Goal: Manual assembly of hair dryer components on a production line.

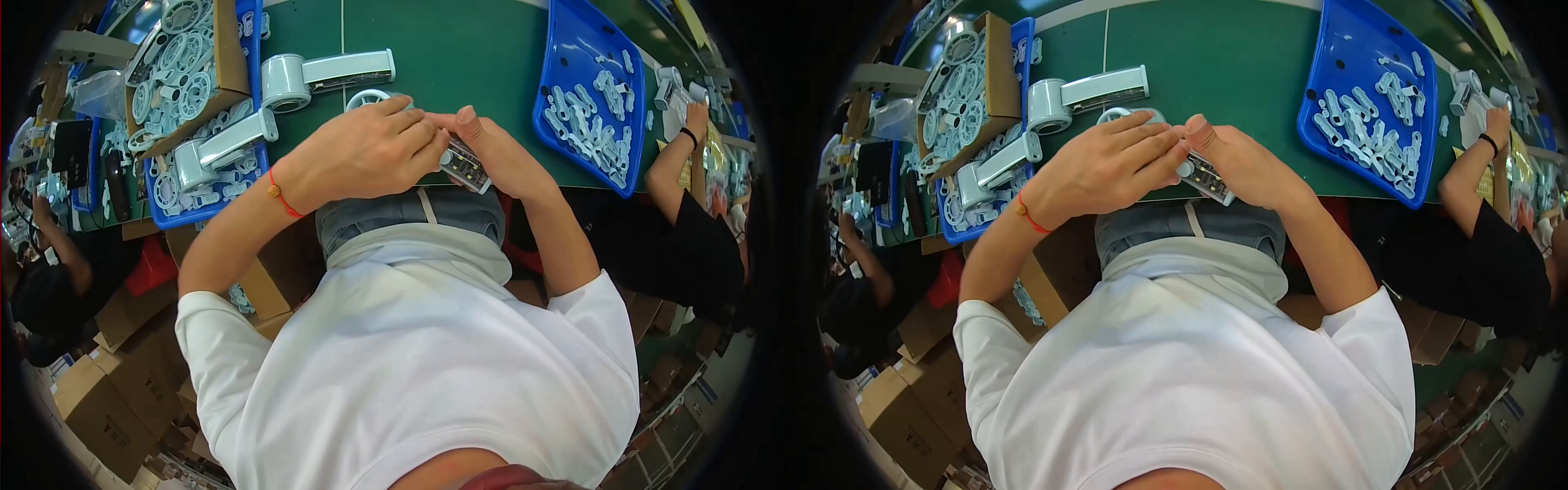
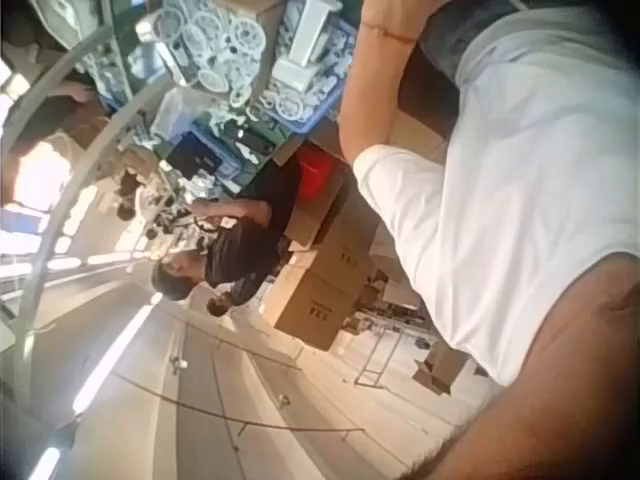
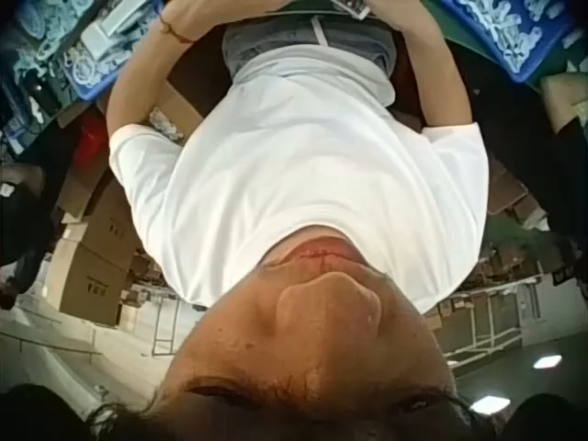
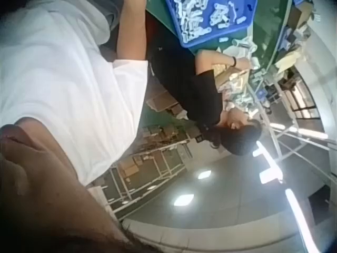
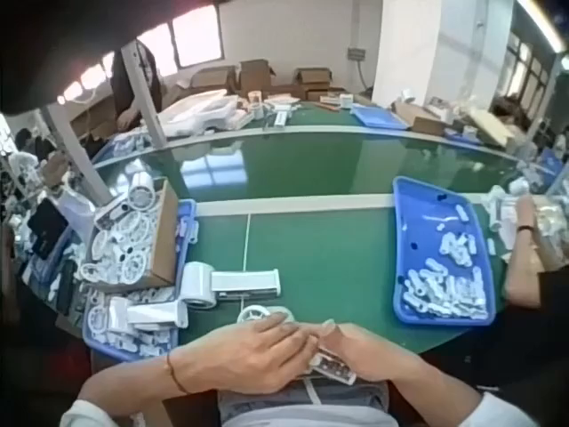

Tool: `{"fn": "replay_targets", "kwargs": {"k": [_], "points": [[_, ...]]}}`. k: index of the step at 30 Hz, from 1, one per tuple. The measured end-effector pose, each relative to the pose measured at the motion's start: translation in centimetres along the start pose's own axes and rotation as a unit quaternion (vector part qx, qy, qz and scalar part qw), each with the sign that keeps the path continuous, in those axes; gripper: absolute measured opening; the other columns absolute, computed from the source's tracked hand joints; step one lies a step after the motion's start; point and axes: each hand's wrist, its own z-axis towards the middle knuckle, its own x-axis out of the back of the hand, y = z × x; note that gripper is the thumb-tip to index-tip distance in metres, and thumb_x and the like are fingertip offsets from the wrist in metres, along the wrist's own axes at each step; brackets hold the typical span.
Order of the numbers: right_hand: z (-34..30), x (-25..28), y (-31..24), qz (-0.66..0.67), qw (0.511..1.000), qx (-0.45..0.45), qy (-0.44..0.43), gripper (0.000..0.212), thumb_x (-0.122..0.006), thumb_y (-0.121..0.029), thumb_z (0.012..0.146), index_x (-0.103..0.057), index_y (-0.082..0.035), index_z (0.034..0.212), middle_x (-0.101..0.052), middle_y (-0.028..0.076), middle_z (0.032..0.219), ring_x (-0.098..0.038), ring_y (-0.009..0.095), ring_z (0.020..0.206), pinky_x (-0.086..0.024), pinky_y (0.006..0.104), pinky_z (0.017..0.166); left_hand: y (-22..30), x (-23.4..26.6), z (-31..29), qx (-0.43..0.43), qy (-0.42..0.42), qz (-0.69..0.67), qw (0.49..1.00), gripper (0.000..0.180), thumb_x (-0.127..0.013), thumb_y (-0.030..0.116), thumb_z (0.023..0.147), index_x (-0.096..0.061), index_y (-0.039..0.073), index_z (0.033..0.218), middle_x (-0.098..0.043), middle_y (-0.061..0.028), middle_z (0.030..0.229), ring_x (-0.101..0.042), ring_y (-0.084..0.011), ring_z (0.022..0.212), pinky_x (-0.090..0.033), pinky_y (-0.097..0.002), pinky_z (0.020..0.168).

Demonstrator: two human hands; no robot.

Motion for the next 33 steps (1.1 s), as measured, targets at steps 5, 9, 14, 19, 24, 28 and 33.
{"fn": "replay_targets", "kwargs": {"k": [5,9,14,19,24,28,33], "points": [[0.3,0.3,0.5,-0.100,0.990,0.096,0.020,0.083,-0.024,-0.068,0.086,-0.052,0.000,0.124,-0.062,0.009,0.102,-0.057,0.014,0.093,-0.045,0.0249,0.082,-0.3,0.7,0.8,-0.088,-0.083,0.039,0.992,0.021,-0.062,0.007,0.072,-0.058,-0.009,0.086,-0.057,-0.0113,0.073,-0.062,-0.0229,0.067,-0.054,-0.0293,0.061],[0.5,0.2,0.0,-0.092,0.992,0.086,0.011,0.082,-0.024,-0.067,0.087,-0.052,0.001,0.124,-0.062,0.009,0.103,-0.056,0.015,0.094,-0.044,0.0259,0.083,-0.9,0.7,1.0,-0.126,-0.090,0.072,0.985,0.022,-0.060,0.005,0.069,-0.058,-0.010,0.084,-0.054,-0.0098,0.069,-0.060,-0.0208,0.061,-0.053,-0.0275,0.055],[0.4,0.4,0.4,-0.055,0.994,0.087,0.021,0.075,-0.027,-0.064,0.090,-0.057,0.001,0.113,-0.061,0.009,0.096,-0.055,0.016,0.087,-0.043,0.0269,0.082,-1.2,-0.1,1.2,-0.102,0.040,0.098,0.989,0.014,-0.061,0.007,0.064,-0.049,0.002,0.065,-0.043,-0.0020,0.053,-0.051,-0.0145,0.042,-0.041,-0.0263,0.038],[0.0,-0.1,1.9,0.034,0.999,0.016,0.014,0.083,-0.038,-0.067,0.085,-0.043,0.002,0.130,-0.060,0.006,0.090,-0.052,0.006,0.060,-0.040,0.0186,0.042,-4.4,0.0,-0.8,0.042,0.072,0.007,0.997,0.020,-0.064,0.009,0.069,-0.053,0.004,0.085,-0.050,-0.0027,0.059,-0.055,-0.0173,0.048,-0.045,-0.0257,0.045],[-0.3,-0.2,2.0,0.187,0.980,0.047,-0.045,0.095,-0.076,-0.054,0.064,-0.038,0.002,0.132,-0.056,0.007,0.100,-0.059,0.013,0.071,-0.049,0.0235,0.062,-0.7,0.4,-2.2,0.340,0.321,-0.146,0.872,0.009,-0.058,0.004,0.083,-0.065,-0.001,0.086,-0.063,-0.0078,0.070,-0.061,-0.0154,0.062,-0.047,-0.0244,0.054],[1.3,0.7,1.2,0.158,0.971,0.178,-0.031,0.101,-0.086,-0.027,0.057,-0.028,-0.001,0.136,-0.056,0.009,0.104,-0.057,0.022,0.099,-0.042,0.0360,0.091,1.7,-2.7,-3.9,0.497,0.346,-0.275,0.747,0.014,-0.052,0.005,0.089,-0.062,-0.004,0.088,-0.062,-0.0065,0.069,-0.059,-0.0106,0.064,-0.048,-0.0223,0.058],[2.9,0.0,0.4,0.054,0.948,0.285,0.132,0.118,-0.086,-0.024,0.057,-0.006,-0.013,0.144,-0.053,0.010,0.107,-0.057,0.021,0.096,-0.048,0.0320,0.080,3.2,-3.9,-3.6,0.476,0.255,-0.284,0.792,0.011,-0.056,0.004,0.085,-0.064,-0.003,0.087,-0.062,-0.0085,0.068,-0.059,-0.0110,0.060,-0.046,-0.0225,0.055]]}}
